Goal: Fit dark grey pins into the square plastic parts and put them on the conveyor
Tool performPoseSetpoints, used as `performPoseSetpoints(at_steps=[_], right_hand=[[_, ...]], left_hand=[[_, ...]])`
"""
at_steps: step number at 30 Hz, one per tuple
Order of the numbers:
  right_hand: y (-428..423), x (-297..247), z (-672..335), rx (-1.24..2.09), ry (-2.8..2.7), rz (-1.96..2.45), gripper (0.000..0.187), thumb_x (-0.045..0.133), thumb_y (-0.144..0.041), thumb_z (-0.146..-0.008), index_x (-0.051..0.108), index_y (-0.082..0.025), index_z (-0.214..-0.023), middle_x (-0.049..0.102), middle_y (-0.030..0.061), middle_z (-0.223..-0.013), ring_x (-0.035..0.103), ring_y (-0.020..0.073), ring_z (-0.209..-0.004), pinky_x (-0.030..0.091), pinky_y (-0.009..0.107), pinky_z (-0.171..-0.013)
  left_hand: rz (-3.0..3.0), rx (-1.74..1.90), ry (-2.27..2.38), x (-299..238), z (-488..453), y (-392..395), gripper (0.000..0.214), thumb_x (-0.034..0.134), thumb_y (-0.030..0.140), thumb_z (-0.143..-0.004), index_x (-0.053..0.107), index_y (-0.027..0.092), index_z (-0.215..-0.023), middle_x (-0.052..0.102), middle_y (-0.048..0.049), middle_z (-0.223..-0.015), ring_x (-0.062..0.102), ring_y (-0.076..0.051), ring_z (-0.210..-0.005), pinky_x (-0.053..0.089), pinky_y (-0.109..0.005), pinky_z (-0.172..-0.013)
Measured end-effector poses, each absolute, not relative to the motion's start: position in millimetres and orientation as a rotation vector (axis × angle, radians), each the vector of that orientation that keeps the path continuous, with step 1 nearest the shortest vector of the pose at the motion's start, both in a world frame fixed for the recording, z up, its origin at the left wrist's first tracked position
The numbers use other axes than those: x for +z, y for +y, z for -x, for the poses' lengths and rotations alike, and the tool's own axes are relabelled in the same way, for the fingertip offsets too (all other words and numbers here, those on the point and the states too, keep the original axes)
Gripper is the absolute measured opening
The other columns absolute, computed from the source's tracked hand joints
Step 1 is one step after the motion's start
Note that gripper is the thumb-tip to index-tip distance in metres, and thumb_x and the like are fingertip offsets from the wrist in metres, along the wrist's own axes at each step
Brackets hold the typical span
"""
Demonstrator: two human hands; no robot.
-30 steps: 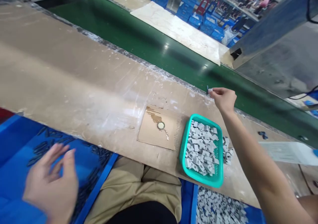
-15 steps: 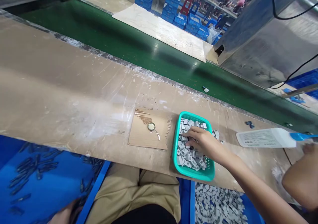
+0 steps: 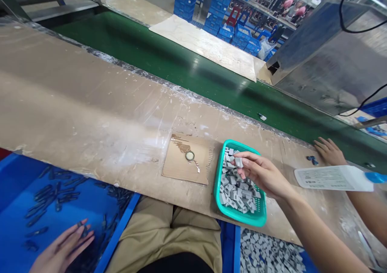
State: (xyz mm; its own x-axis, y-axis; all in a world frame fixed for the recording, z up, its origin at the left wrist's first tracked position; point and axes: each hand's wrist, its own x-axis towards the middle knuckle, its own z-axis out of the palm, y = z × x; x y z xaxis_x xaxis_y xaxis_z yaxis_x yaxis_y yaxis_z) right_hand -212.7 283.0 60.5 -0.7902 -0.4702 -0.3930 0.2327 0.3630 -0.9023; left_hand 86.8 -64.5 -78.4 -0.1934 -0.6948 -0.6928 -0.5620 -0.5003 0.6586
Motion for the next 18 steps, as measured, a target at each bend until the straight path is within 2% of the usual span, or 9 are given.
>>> performPoseSetpoints(at_steps=[2, 3, 5, 8, 10, 13, 15, 18], right_hand=[[275, 60, 208, -1.605, 1.902, 0.124, 0.028, 0.064, -0.042, -0.076, 0.062, -0.022, -0.095, 0.063, 0.0016, -0.081, 0.058, 0.0124, -0.064, 0.048, 0.026, -0.058], [269, 59, 205, -1.627, 1.872, 0.131, 0.027, 0.066, -0.040, -0.075, 0.062, -0.022, -0.094, 0.063, 0.0011, -0.081, 0.058, 0.0119, -0.064, 0.048, 0.026, -0.059], [251, 55, 202, -1.610, 1.887, 0.202, 0.028, 0.068, -0.038, -0.074, 0.062, -0.022, -0.097, 0.064, 0.0006, -0.078, 0.060, 0.0122, -0.063, 0.050, 0.027, -0.061], [220, 45, 199, -1.465, 2.116, 0.396, 0.032, 0.069, -0.037, -0.073, 0.063, -0.019, -0.098, 0.066, 0.0031, -0.077, 0.063, 0.0158, -0.068, 0.052, 0.031, -0.067], [201, 36, 197, -1.299, 2.328, 0.583, 0.030, 0.067, -0.037, -0.075, 0.064, -0.016, -0.097, 0.068, 0.0064, -0.081, 0.064, 0.0182, -0.072, 0.053, 0.032, -0.070], [183, 24, 195, -1.050, 2.538, 0.853, 0.027, 0.059, -0.037, -0.081, 0.067, -0.016, -0.095, 0.069, 0.0093, -0.087, 0.063, 0.0191, -0.072, 0.052, 0.034, -0.069], [179, 18, 196, -0.964, 2.586, 0.936, 0.027, 0.056, -0.038, -0.083, 0.068, -0.017, -0.095, 0.069, 0.0093, -0.088, 0.063, 0.0192, -0.070, 0.052, 0.034, -0.068], [180, 13, 197, -0.916, 2.603, 0.974, 0.029, 0.055, -0.039, -0.084, 0.069, -0.017, -0.098, 0.069, 0.0091, -0.088, 0.063, 0.0198, -0.071, 0.051, 0.034, -0.067]], left_hand=[[-2.072, -2.011, -0.970, -59, -71, -60, 0.012, 0.065, 0.036, -0.076, 0.067, 0.026, -0.069, 0.071, 0.0126, -0.077, 0.066, -0.013, -0.084, 0.055, -0.015, -0.064], [-2.083, -2.077, -0.799, -50, -63, -56, 0.013, 0.060, 0.028, -0.080, 0.067, 0.024, -0.070, 0.072, 0.0099, -0.078, 0.066, -0.011, -0.084, 0.055, -0.013, -0.064], [-2.016, -2.129, -0.698, -36, -50, -44, 0.020, 0.052, 0.015, -0.084, 0.068, 0.019, -0.073, 0.072, 0.0044, -0.080, 0.067, -0.011, -0.080, 0.056, -0.014, -0.065], [-1.822, -2.283, -0.718, -23, -37, -22, 0.021, 0.056, -0.001, -0.077, 0.069, 0.015, -0.078, 0.072, -0.0009, -0.080, 0.068, -0.013, -0.075, 0.058, -0.016, -0.067], [-1.646, -2.462, -0.739, -16, -31, -7, 0.018, 0.066, -0.001, -0.070, 0.070, 0.014, -0.080, 0.071, -0.0026, -0.076, 0.068, -0.014, -0.071, 0.058, -0.017, -0.063], [-1.404, -2.687, -0.739, -8, -21, 12, 0.023, 0.080, 0.014, -0.059, 0.071, 0.013, -0.079, 0.069, -0.0041, -0.070, 0.067, -0.016, -0.067, 0.057, -0.018, -0.057], [-1.308, -2.742, -0.723, -4, -14, 21, 0.027, 0.083, 0.021, -0.055, 0.071, 0.011, -0.078, 0.067, -0.0042, -0.067, 0.065, -0.014, -0.065, 0.056, -0.017, -0.057], [-1.231, -2.773, -0.722, -2, -7, 28, 0.025, 0.083, 0.022, -0.057, 0.070, 0.009, -0.074, 0.066, -0.0039, -0.066, 0.063, -0.011, -0.064, 0.054, -0.015, -0.059]])
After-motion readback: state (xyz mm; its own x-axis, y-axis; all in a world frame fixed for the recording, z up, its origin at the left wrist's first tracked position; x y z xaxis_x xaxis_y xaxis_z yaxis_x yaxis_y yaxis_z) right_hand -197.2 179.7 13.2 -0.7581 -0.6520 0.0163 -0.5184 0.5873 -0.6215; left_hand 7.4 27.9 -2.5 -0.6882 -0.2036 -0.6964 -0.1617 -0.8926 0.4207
